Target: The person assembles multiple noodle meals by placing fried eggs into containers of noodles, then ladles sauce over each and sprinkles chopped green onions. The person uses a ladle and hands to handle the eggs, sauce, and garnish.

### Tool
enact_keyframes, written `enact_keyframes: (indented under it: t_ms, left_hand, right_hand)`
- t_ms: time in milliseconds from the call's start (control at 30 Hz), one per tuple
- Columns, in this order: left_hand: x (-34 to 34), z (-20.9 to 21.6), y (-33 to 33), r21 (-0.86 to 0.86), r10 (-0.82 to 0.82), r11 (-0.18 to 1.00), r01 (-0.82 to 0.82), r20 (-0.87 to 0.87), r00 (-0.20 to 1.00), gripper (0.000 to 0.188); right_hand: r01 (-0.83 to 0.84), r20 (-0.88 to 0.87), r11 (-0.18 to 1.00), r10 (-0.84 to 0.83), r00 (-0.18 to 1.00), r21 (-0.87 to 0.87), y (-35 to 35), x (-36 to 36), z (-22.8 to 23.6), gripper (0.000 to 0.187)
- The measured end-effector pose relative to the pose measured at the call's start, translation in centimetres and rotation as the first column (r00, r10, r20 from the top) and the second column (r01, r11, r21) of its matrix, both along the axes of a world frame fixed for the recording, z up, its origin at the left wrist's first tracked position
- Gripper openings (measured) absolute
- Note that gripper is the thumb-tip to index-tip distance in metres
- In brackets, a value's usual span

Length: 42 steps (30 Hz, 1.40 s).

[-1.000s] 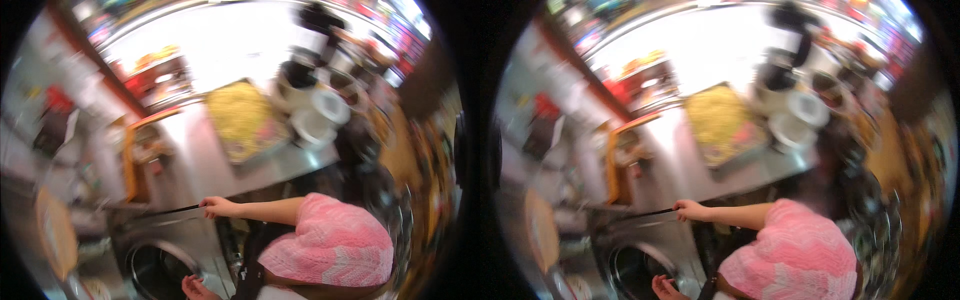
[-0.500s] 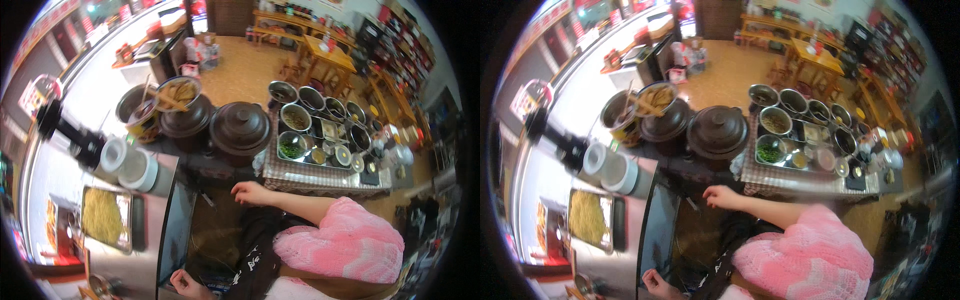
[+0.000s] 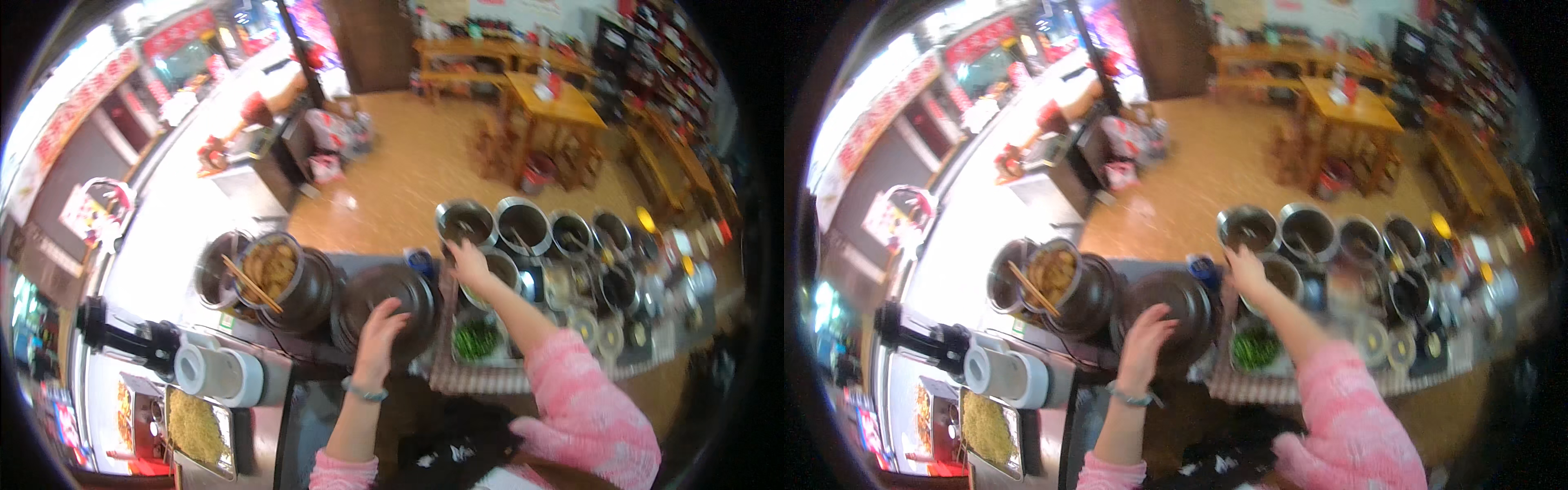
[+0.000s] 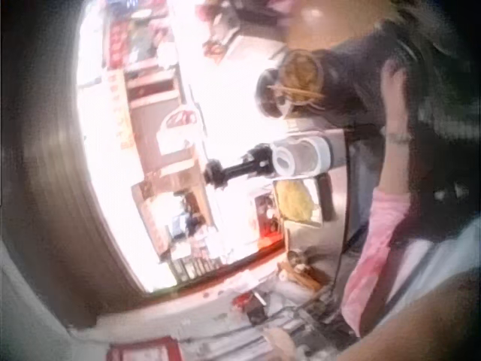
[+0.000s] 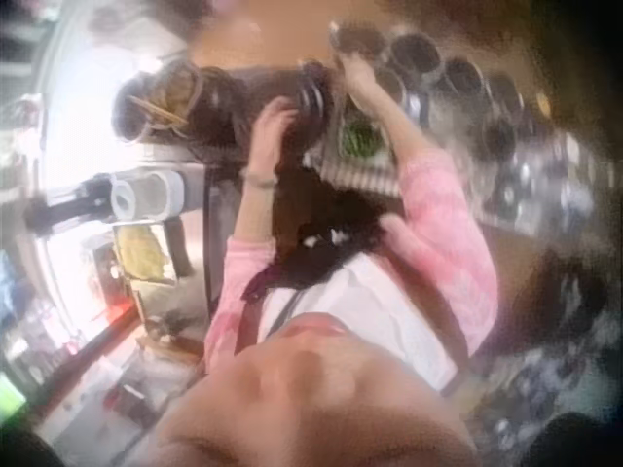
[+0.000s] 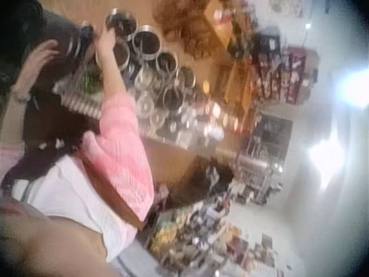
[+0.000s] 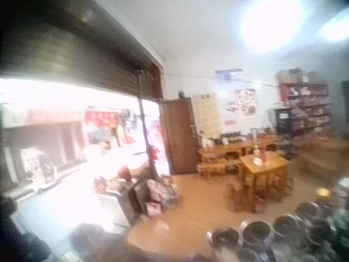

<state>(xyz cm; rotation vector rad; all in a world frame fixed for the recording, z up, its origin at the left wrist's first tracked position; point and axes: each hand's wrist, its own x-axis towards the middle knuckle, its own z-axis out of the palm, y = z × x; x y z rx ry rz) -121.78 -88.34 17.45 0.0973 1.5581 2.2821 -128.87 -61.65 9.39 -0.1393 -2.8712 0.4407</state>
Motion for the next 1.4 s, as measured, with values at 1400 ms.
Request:
enact_keyframes:
  t_ms: [1400]
  left_hand:
    - [-14.3, 6.1, 25.0, -0.296, -0.706, 0.594, 0.748, 0.252, 0.661, 0.041]
  right_hand:
    - [0.235, -0.476, 0.896, -0.404, 0.781, -0.376, 6.4, 16.2, 13.1, 0.024]
